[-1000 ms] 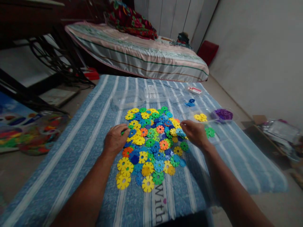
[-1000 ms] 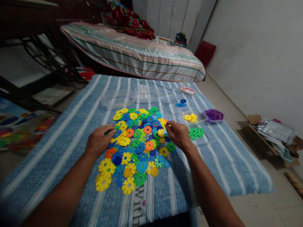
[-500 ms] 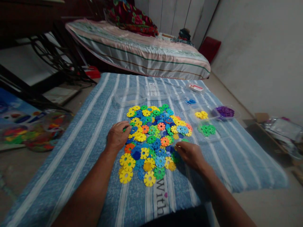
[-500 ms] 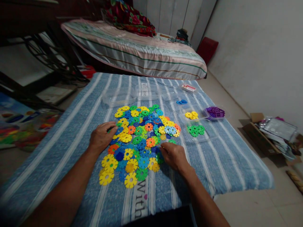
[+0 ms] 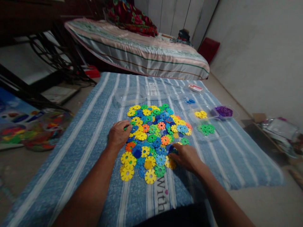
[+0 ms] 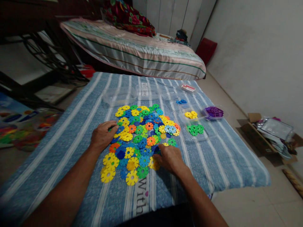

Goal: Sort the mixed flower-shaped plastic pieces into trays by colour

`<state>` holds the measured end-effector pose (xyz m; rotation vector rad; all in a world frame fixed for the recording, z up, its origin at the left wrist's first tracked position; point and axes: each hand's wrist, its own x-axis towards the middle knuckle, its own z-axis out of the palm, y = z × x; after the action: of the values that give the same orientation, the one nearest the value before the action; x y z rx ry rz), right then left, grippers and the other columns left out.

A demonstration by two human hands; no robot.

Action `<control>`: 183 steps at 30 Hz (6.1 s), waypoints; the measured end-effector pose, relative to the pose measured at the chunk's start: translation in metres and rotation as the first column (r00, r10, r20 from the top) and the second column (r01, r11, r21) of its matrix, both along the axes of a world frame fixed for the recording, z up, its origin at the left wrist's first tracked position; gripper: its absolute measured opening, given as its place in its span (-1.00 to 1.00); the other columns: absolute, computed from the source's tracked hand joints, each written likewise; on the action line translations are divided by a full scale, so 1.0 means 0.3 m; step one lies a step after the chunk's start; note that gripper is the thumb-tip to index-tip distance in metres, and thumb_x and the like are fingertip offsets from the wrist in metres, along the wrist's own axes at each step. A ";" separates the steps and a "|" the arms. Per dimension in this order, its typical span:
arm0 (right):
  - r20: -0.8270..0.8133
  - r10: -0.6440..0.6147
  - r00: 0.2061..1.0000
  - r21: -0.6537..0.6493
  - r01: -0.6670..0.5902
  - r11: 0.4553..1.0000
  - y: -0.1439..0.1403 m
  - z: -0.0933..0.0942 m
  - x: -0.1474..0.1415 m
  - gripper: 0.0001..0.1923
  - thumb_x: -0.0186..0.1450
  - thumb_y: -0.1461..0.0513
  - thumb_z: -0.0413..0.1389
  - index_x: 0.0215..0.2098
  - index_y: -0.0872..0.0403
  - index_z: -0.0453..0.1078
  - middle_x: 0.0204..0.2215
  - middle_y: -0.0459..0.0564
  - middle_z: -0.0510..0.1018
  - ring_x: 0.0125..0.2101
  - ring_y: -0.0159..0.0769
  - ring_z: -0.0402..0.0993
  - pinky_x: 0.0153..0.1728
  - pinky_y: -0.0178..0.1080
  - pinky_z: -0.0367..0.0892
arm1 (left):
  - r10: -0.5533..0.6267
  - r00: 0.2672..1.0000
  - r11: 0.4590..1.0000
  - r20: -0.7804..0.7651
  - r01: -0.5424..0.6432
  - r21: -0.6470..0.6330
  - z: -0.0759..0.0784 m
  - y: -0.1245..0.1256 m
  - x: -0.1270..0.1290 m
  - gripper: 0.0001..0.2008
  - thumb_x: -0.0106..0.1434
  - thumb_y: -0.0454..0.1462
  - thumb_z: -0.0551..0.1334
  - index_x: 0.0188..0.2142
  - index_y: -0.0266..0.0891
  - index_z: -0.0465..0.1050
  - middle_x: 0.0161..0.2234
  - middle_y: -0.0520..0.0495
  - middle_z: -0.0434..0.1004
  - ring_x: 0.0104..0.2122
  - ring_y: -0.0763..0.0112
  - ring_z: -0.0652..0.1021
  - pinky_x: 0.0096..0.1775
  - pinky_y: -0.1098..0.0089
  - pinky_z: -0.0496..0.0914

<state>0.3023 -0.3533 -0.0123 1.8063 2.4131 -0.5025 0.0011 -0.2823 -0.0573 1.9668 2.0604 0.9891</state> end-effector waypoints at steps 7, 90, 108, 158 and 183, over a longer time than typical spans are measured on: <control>-0.263 -0.120 0.957 -0.055 0.109 0.993 0.018 -0.034 0.018 -0.74 0.20 0.20 0.22 -0.13 0.03 0.47 -0.44 -0.08 0.55 -0.42 -0.27 0.47 -0.47 -0.35 0.10 | -0.021 1.000 1.000 -0.001 0.021 0.008 -0.008 0.001 -0.003 -0.72 0.18 -0.13 0.09 -0.33 -0.19 0.53 -0.12 -0.13 0.62 -0.04 0.21 0.55 0.08 0.25 0.37; -0.319 -0.121 0.940 -0.032 0.117 0.993 -0.072 -0.062 0.100 -0.71 0.25 0.26 0.15 -0.05 0.08 0.44 -0.55 -0.12 0.48 -0.54 -0.35 0.34 -0.50 -0.37 0.03 | -0.035 0.999 0.999 -0.023 0.036 0.021 -0.009 0.008 -0.017 -0.68 0.18 -0.11 0.07 -0.33 -0.20 0.54 -0.12 -0.15 0.61 -0.05 0.16 0.55 0.08 0.21 0.37; -0.294 0.594 0.749 0.582 -0.353 0.733 -0.208 -0.102 -0.182 -0.70 0.29 0.10 0.16 -0.06 0.03 0.37 -0.01 0.15 0.44 0.05 0.01 0.28 -0.01 0.02 0.26 | -0.036 0.999 0.999 -0.024 0.036 0.023 -0.007 -0.005 -0.005 -0.73 0.20 -0.16 0.09 -0.34 -0.19 0.54 -0.14 -0.12 0.62 -0.08 0.23 0.56 0.06 0.27 0.38; -0.319 0.496 0.807 0.676 -0.172 0.716 0.091 -0.157 -0.188 -0.88 0.37 0.19 0.10 -0.25 0.07 0.42 -0.23 0.06 0.54 0.00 -0.09 0.30 0.03 -0.03 0.19 | -0.134 0.991 0.991 0.009 0.133 0.031 0.007 -0.034 0.010 -0.69 0.21 -0.05 0.13 -0.27 -0.20 0.51 -0.17 -0.14 0.61 -0.11 0.20 0.56 0.03 0.23 0.40; -0.629 0.200 0.751 0.639 0.354 0.683 0.167 -0.180 -0.055 -0.82 0.37 0.20 0.01 -0.35 0.05 0.41 -0.45 -0.03 0.50 -0.39 -0.27 0.41 -0.32 -0.24 0.30 | -0.154 0.977 0.987 0.150 0.146 0.068 0.002 -0.061 0.055 -0.77 0.15 -0.15 0.23 -0.25 -0.21 0.51 -0.19 -0.09 0.61 -0.20 0.29 0.59 -0.06 0.29 0.47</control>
<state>0.2858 -0.3034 -0.0662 2.3445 3.4142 -0.1690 0.0174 -0.3005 -0.0569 1.9697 1.7935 1.1389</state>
